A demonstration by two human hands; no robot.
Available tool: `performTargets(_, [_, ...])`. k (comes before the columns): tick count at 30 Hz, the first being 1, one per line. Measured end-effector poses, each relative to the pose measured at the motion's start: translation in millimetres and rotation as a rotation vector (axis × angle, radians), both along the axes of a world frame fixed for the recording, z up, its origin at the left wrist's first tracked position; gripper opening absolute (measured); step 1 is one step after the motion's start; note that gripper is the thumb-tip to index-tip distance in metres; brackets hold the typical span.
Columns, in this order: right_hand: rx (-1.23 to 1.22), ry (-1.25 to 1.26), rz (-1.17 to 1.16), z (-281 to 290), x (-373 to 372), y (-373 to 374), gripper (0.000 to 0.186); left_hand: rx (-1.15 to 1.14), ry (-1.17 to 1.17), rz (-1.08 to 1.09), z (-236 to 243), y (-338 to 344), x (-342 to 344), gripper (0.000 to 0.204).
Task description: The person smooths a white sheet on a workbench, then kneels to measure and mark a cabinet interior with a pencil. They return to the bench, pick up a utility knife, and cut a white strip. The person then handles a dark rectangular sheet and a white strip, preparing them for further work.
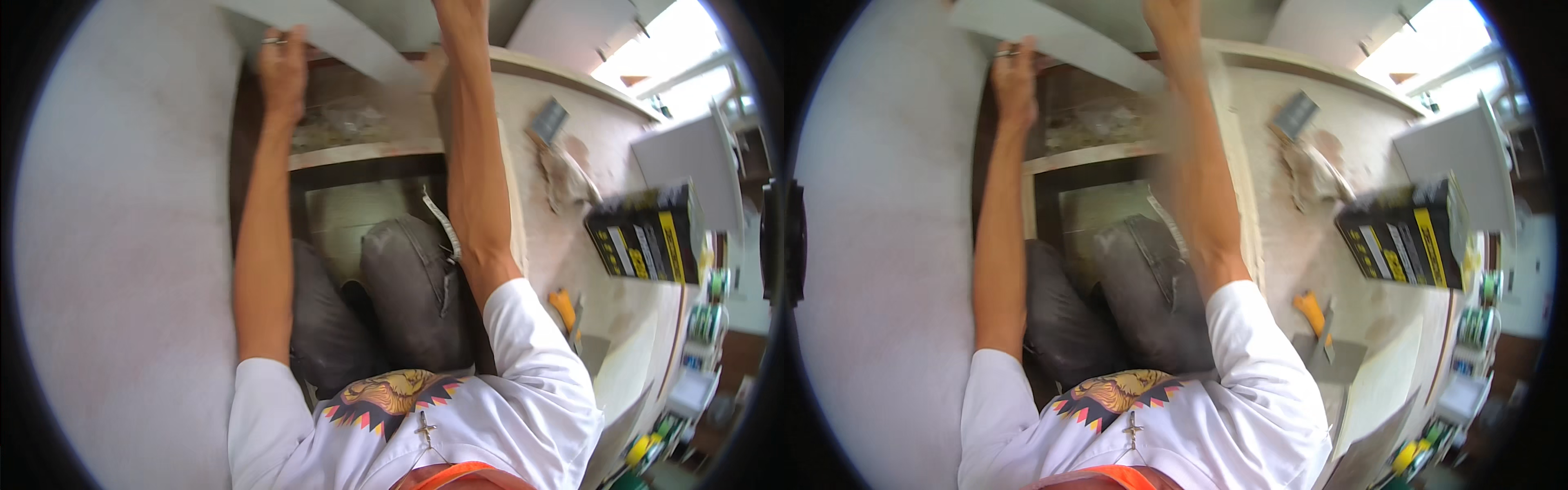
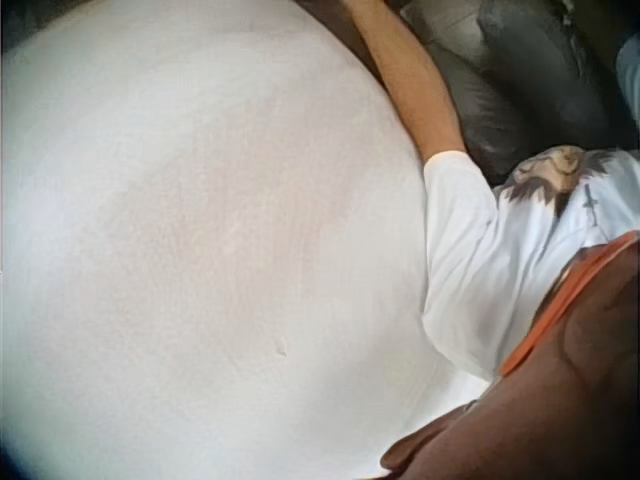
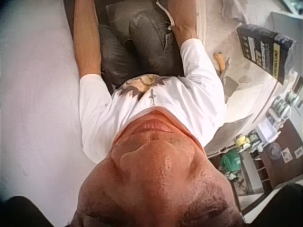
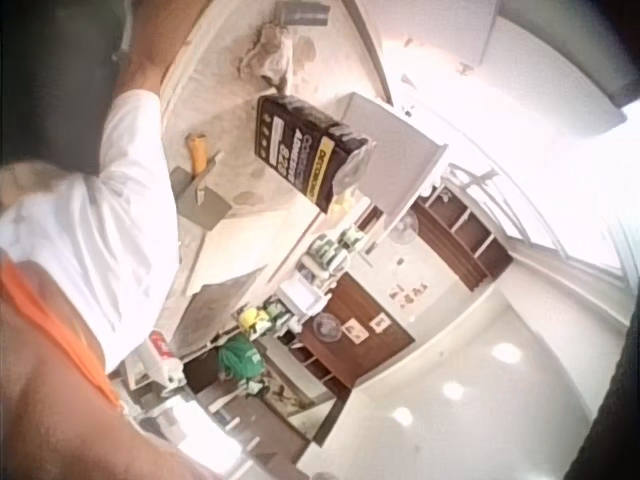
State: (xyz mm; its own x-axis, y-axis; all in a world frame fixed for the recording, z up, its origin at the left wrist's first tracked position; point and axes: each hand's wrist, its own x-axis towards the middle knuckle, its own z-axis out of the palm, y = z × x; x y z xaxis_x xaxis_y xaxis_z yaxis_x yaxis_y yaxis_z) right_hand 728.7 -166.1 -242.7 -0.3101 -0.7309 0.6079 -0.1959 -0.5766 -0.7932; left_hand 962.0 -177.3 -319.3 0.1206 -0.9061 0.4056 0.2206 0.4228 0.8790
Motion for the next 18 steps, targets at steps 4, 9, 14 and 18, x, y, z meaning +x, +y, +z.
performTargets(4, [-0.145,-0.043,-0.121,100,-20,-18,0.035,-0.158,0.083,0.181,6,-14,8,0.017])
performTargets(9, [0.025,0.478,-0.117,151,-88,2,0.037,-0.169,0.253,0.133,19,-21,1,0.017])
performTargets(14, [-0.056,0.412,0.008,165,-115,125,0.036,-0.074,0.190,0.184,41,-18,-32,0.034])
performTargets(18, [-0.219,0.113,0.114,167,-68,151,0.036,-0.170,0.164,-0.095,73,-33,-33,0.034])
